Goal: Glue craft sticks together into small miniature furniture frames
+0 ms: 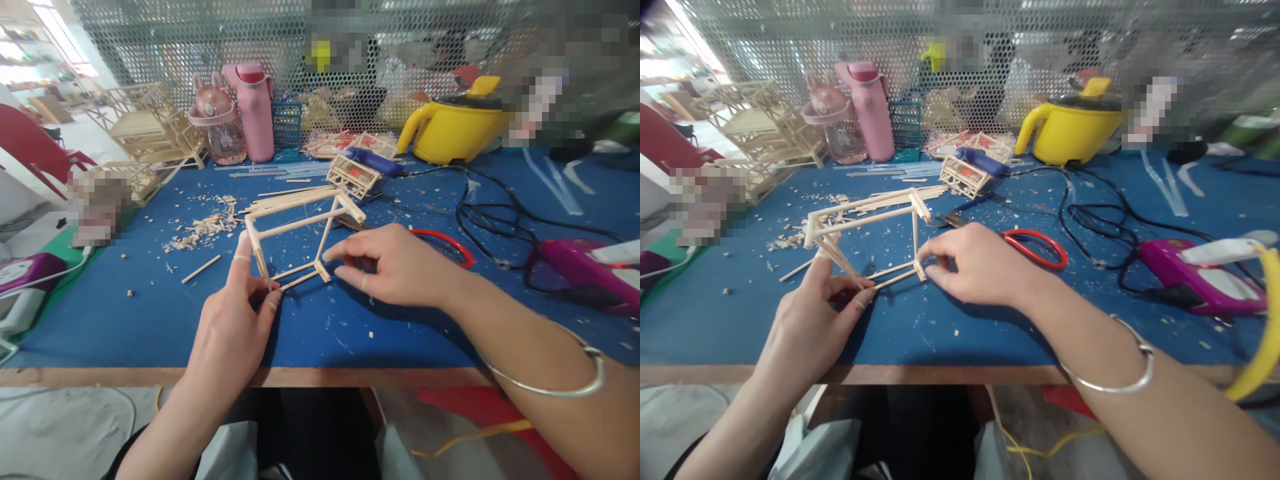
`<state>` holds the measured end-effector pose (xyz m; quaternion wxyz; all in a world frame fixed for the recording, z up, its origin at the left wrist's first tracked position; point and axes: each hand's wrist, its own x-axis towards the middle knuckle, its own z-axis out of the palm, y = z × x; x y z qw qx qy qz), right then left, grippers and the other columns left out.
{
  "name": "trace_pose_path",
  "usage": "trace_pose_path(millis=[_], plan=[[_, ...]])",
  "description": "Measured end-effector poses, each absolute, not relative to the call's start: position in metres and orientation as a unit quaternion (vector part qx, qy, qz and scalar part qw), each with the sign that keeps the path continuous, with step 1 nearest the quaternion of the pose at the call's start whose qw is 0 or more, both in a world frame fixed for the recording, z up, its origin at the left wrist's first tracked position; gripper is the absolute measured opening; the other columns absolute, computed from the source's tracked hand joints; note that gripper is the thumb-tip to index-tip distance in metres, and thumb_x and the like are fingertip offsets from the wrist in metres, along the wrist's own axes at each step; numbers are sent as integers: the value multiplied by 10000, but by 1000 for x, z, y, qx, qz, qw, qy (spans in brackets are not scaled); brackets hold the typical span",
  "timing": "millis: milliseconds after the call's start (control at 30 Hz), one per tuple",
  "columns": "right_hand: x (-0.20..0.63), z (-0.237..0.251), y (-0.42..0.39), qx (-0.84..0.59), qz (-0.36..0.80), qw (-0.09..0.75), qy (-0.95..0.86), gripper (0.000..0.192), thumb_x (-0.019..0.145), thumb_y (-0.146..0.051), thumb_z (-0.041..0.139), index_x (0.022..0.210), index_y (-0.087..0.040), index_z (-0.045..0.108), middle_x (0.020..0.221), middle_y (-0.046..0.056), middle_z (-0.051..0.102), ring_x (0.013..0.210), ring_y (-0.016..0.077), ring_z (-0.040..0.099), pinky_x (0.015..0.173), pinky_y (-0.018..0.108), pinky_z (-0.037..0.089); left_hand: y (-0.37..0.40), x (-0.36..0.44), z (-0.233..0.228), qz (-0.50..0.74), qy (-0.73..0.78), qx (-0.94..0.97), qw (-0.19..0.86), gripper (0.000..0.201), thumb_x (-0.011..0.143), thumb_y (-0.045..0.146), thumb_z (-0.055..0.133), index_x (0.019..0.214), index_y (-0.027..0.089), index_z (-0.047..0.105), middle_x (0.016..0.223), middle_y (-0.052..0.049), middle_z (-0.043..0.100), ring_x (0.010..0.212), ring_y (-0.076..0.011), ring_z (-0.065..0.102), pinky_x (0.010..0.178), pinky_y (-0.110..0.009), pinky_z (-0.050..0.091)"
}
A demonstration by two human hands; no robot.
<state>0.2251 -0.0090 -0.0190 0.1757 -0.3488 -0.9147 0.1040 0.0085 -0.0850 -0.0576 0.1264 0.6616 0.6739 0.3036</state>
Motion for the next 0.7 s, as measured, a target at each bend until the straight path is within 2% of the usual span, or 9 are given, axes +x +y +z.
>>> trace_pose_path(millis=[200, 433, 700], plan=[[204, -37, -16, -352, 99, 146, -919, 183, 815, -205, 534, 864, -174, 708, 875, 50, 701, 791, 157, 625, 731, 255, 431, -87, 9, -55, 286, 669, 677, 109, 599, 809, 228, 516, 1359, 233, 279, 880, 13, 719, 776, -169, 673, 635, -264, 483], [199, -41, -17, -381, 120, 160, -903, 127, 791, -168, 534, 766, -168, 659, 796, 34, 681, 756, 150, 604, 727, 254, 413, -86, 13, -56, 275, 694, 661, 77, 508, 813, 253, 504, 1299, 216, 361, 889, -23, 719, 697, -187, 671, 590, -277, 482], [197, -40, -18, -393, 142, 172, -892, 126, 775, -143, 533, 732, -171, 648, 767, 17, 674, 721, 134, 591, 697, 245, 400, -87, 0, -58, 319, 654, 670, 147, 702, 800, 258, 528, 1419, 234, 198, 910, -17, 721, 800, -179, 681, 676, -285, 516]])
